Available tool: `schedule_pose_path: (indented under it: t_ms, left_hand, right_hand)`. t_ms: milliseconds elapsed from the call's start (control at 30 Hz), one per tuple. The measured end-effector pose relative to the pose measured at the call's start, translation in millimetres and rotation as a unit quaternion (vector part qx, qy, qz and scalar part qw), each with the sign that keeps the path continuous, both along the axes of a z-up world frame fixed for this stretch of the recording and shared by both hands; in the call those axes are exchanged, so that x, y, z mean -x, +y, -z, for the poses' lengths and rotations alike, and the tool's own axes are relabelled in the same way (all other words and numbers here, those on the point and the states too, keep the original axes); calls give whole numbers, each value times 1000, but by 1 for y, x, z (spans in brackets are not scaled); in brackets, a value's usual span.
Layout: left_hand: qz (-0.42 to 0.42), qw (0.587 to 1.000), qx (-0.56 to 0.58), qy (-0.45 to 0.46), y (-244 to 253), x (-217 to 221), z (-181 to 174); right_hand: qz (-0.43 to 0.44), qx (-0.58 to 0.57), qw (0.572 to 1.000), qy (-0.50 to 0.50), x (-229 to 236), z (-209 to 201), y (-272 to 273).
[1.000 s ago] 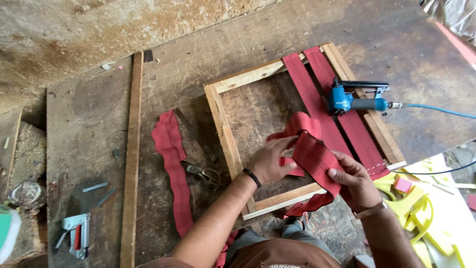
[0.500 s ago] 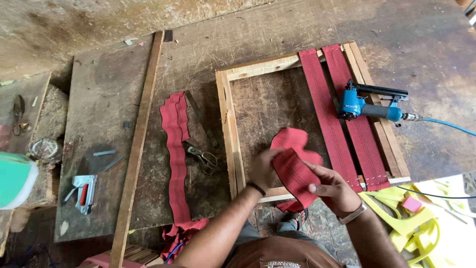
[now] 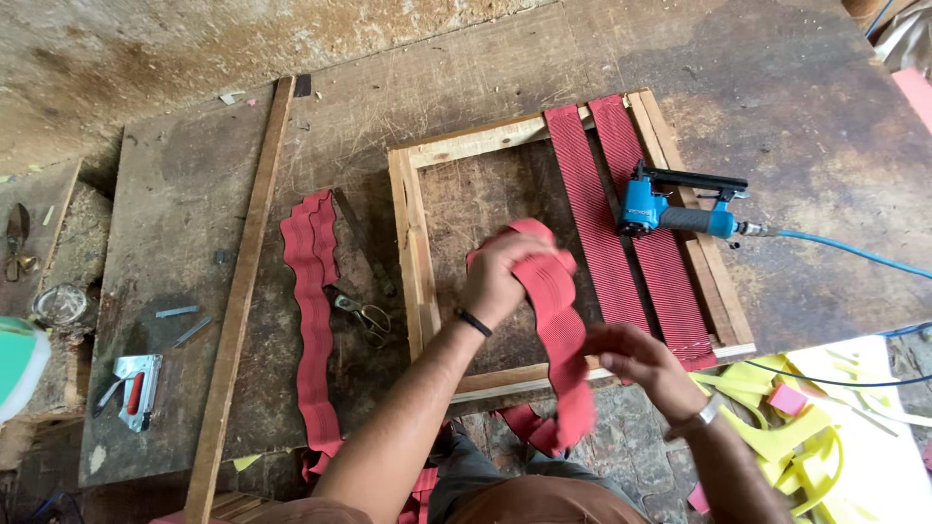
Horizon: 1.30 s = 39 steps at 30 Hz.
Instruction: The person attaches red webbing strips to a wooden frame using a pneumatic staple gun. They position each strip, staple it at both ends, and trim excess material with scissors. The process is repeated for multiple strips across the frame.
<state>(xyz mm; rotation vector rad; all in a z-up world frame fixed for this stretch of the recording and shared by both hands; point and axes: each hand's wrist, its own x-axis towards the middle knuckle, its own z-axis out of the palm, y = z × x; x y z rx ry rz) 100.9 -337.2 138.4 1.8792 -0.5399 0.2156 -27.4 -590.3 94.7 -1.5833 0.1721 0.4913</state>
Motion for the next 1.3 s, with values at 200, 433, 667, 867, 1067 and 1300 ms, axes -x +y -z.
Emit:
schedule_pose_path:
  t_ms: [200, 433, 667, 867, 1067, 1300]
  left_hand:
    - [93, 987, -107, -78, -34, 36, -8]
    - [-184, 960, -208, -21, 10, 13, 58]
    - [-391, 887, -160, 189, 28, -9, 56]
    - [-114, 805, 320, 486, 35, -46, 45]
    - [-56, 737, 566, 366, 48, -97, 82]
    - [-46, 750, 478, 455, 50, -163, 126]
  right_hand:
    - [5, 57, 995, -79, -33, -10, 38]
    - [62, -196, 978, 26, -16, -16, 13]
    - [-66, -185, 980, 23, -3, 7, -6]
    - [-130, -74, 988, 47, -15, 35, -1]
    - [-187, 50, 975, 104, -29, 33, 8]
    - [-278, 362, 888, 51, -56, 35, 21]
